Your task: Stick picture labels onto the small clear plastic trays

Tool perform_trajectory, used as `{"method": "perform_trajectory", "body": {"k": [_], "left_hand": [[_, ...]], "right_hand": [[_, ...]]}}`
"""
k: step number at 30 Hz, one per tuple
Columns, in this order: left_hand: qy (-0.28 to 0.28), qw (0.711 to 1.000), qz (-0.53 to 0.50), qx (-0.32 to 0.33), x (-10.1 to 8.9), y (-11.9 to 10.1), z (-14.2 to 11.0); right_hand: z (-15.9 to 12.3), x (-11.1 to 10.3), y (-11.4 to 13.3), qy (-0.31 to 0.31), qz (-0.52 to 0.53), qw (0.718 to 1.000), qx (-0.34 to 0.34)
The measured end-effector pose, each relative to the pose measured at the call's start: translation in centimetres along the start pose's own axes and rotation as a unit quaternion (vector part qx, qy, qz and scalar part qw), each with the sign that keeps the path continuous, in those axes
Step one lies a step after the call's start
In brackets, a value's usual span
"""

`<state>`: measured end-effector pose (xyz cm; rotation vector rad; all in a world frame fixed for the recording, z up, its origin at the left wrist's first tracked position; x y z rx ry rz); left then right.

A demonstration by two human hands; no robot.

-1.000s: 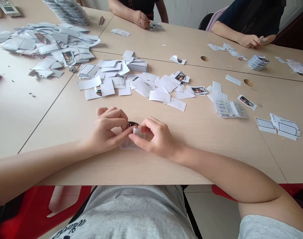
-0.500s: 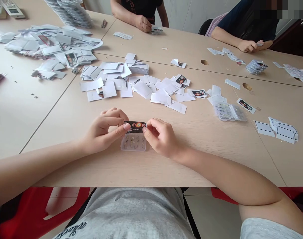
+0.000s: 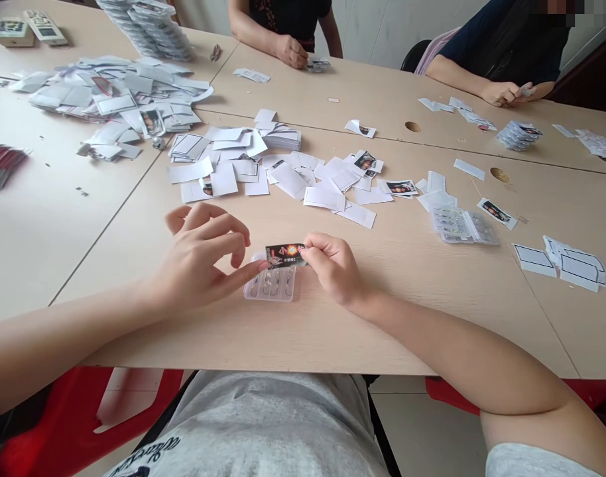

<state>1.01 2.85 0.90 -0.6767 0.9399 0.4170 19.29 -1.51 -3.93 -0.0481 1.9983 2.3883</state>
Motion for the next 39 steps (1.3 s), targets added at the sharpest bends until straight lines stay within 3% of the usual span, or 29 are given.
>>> {"method": "perform_trajectory", "body": {"k": [2, 6, 9, 12, 18, 23, 29, 35, 39], "left_hand": [[0.047, 0.999, 0.0, -0.02, 0.2, 0.2, -0.1], [0.204, 0.976, -0.016, -0.076, 1.7, 0.7, -0.7], [0.241, 0.965, -0.002, -0.105, 2.6, 1.1, -0.9], [0.228, 0.966, -0.019, -0.124, 3.0, 1.3, -0.9], [0.127, 0.987, -0.023, -0.096, 2.4, 0.8, -0.8], [0.118, 0.989, -0.001, -0.089, 2.3, -0.3, -1.2], [0.104, 0.992, 0.016, -0.075, 2.6, -0.5, -1.2], [0.014, 0.995, -0.046, -0.083, 1.2, -1.2, -0.5], [0.061, 0.984, -0.108, -0.125, 1.0, -2.0, -0.1]], "right_hand": [[0.1, -0.3, -0.5, -0.018, 0.072, 0.997, 0.01], [0.4, -0.7, -1.0, -0.036, 0.149, 0.988, 0.018], [0.5, -0.8, -1.0, -0.043, 0.146, 0.988, 0.02], [0.5, -0.9, -0.7, -0.035, 0.103, 0.994, 0.011], [0.3, -1.1, 0.5, 0.019, -0.043, 0.999, -0.023], [0.0, -0.3, 0.3, 0.095, -0.095, 0.99, -0.035], [-0.2, 0.0, 0.2, 0.086, -0.152, 0.983, -0.057], [-0.3, 0.5, 0.8, 0.043, -0.2, 0.974, -0.098], [-0.5, 0.8, 1.2, 0.034, -0.208, 0.969, -0.131]]}}
Point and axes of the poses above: each hand's wrist, its own z-axis towards the middle knuckle, its own x-axis out of the palm, y = z × x, the point moved 4 cm from there along z, towards the middle knuckle, and after that the axes turned 10 degrees about -x, right-handed, at the moved point
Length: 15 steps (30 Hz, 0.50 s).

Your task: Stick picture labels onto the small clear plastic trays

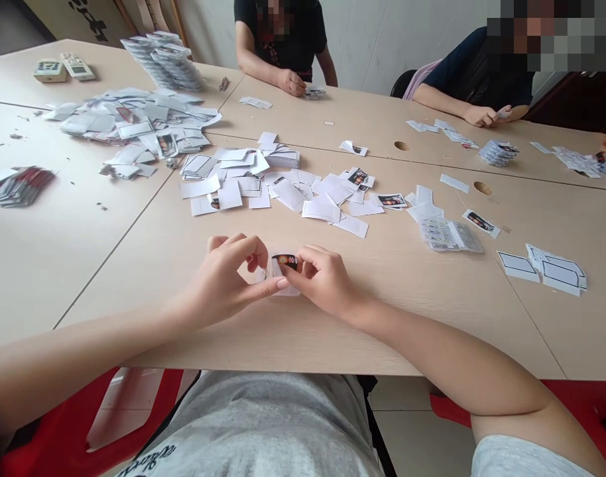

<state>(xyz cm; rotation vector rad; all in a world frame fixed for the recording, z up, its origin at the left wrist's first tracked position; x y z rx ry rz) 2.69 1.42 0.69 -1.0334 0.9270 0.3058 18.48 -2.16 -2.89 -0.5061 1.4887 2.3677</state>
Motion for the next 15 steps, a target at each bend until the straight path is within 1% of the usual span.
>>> {"method": "perform_trajectory", "body": {"k": [2, 7, 12, 15], "left_hand": [[0.023, 1.0, -0.006, -0.019, 0.1, 0.0, 0.0], [0.049, 0.997, -0.016, -0.054, 0.2, 0.6, 0.0], [0.056, 0.996, -0.034, -0.057, -0.1, 1.0, 0.2], [0.068, 0.992, -0.074, -0.08, -0.4, 1.3, 0.4]], "right_hand": [[0.0, 0.0, 0.1, 0.0, -0.008, 1.0, -0.004], [-0.1, -0.1, 0.1, -0.005, -0.037, 0.999, 0.012], [-0.1, -0.1, -0.1, -0.007, -0.011, 1.0, 0.009], [0.0, -0.2, -0.4, 0.005, 0.0, 1.0, 0.014]]}}
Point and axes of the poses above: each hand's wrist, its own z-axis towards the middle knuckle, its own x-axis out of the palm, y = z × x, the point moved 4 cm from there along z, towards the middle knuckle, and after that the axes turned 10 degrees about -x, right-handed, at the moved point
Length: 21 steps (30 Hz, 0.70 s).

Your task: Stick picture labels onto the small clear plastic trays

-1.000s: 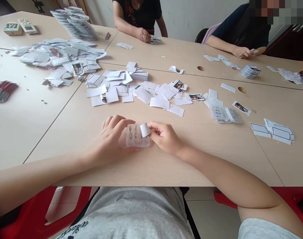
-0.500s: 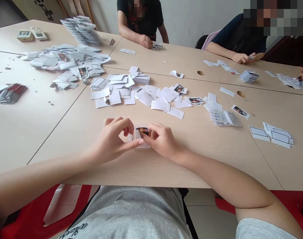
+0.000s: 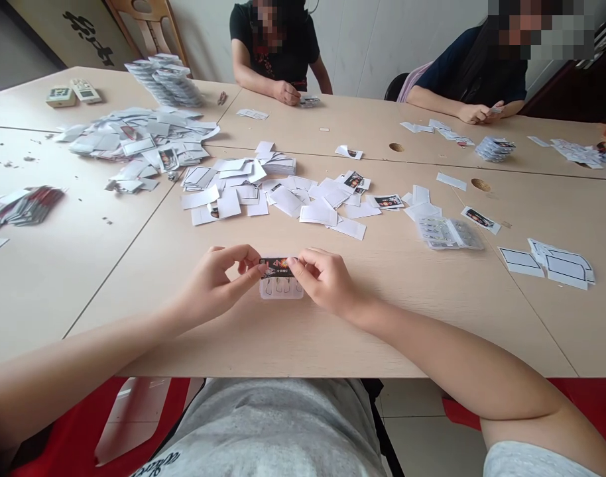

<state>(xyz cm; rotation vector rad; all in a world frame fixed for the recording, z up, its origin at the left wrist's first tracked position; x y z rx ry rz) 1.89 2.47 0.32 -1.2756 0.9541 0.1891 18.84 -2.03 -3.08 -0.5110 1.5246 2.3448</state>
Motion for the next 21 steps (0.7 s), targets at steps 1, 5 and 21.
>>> {"method": "perform_trajectory", "body": {"k": [1, 5, 21], "left_hand": [[0.011, 1.0, -0.022, -0.014, -0.1, 0.1, 0.1], [0.06, 0.989, -0.106, -0.087, 0.0, 0.9, 0.3], [0.039, 0.984, -0.144, -0.097, 0.0, 0.9, 0.5]], "right_hand": [[0.0, -0.1, 0.0, 0.003, 0.002, 1.0, 0.002], [0.2, -0.4, -0.2, 0.005, 0.019, 1.0, 0.015], [0.1, 0.3, -1.4, 0.025, 0.107, 0.992, 0.064]]}}
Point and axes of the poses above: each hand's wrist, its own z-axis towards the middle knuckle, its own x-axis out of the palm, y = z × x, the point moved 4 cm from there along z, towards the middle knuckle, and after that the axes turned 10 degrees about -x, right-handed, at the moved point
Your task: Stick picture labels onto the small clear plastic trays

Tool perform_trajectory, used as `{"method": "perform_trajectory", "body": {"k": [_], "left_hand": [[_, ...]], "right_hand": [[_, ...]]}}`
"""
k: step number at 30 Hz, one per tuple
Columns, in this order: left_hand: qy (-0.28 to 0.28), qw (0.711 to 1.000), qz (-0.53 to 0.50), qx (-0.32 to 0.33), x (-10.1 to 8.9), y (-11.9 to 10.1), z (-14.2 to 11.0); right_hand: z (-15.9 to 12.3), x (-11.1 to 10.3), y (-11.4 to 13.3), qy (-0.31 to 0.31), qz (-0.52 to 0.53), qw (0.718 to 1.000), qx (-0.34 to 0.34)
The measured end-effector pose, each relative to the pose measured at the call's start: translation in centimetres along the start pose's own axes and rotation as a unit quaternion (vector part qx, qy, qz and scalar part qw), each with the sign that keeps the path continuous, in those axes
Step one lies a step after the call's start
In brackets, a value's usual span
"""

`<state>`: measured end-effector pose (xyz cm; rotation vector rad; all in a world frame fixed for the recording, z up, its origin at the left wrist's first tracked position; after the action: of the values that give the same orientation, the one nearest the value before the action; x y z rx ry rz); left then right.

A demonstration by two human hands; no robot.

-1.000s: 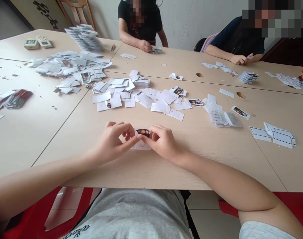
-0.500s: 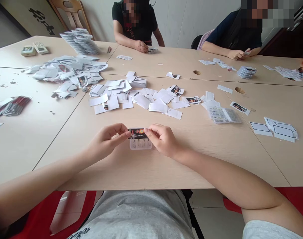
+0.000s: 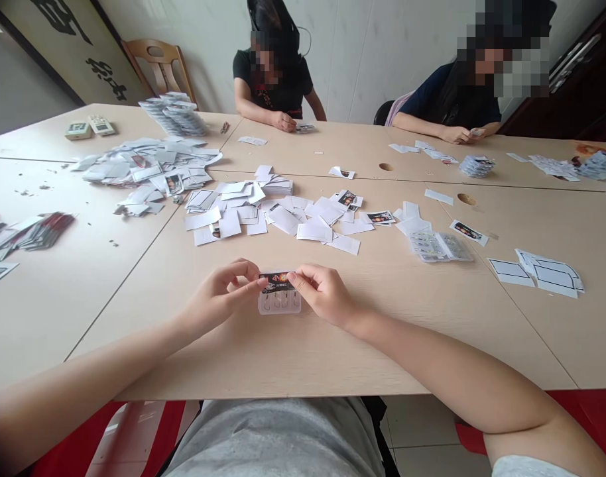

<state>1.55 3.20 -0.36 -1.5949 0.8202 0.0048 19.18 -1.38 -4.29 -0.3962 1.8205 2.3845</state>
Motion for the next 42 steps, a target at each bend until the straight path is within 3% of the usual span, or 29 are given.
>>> {"method": "perform_trajectory", "body": {"k": [7, 19, 24, 30, 42], "left_hand": [[-0.002, 1.0, 0.009, -0.005, 0.1, 0.2, 0.3], [-0.001, 0.999, 0.002, -0.041, 0.1, -0.6, 2.1], [-0.035, 0.999, 0.003, -0.014, 0.4, -0.5, 1.7], [-0.034, 0.999, 0.011, 0.031, 0.7, -0.8, 0.5], [-0.044, 0.998, 0.022, 0.031, 1.5, -0.2, 0.6]], "right_hand": [[0.1, -0.1, 0.3, -0.009, -0.026, 1.0, -0.014], [1.3, -2.2, 0.4, -0.021, -0.053, 0.998, -0.005], [1.0, -2.1, 0.4, -0.021, -0.052, 0.998, -0.015], [0.0, -2.0, 1.2, -0.016, -0.056, 0.998, -0.032], [-0.7, -2.1, 1.7, -0.02, -0.129, 0.99, -0.047]]}}
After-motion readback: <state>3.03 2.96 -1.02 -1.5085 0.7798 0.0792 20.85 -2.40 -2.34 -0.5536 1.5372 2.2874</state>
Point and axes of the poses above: each hand's wrist, its own z-axis towards the middle knuckle, its own x-axis out of the palm, y = z × x, the point moved 4 cm from there along z, towards the middle knuckle, and after that the axes turned 10 degrees about -x, right-handed, at the moved point
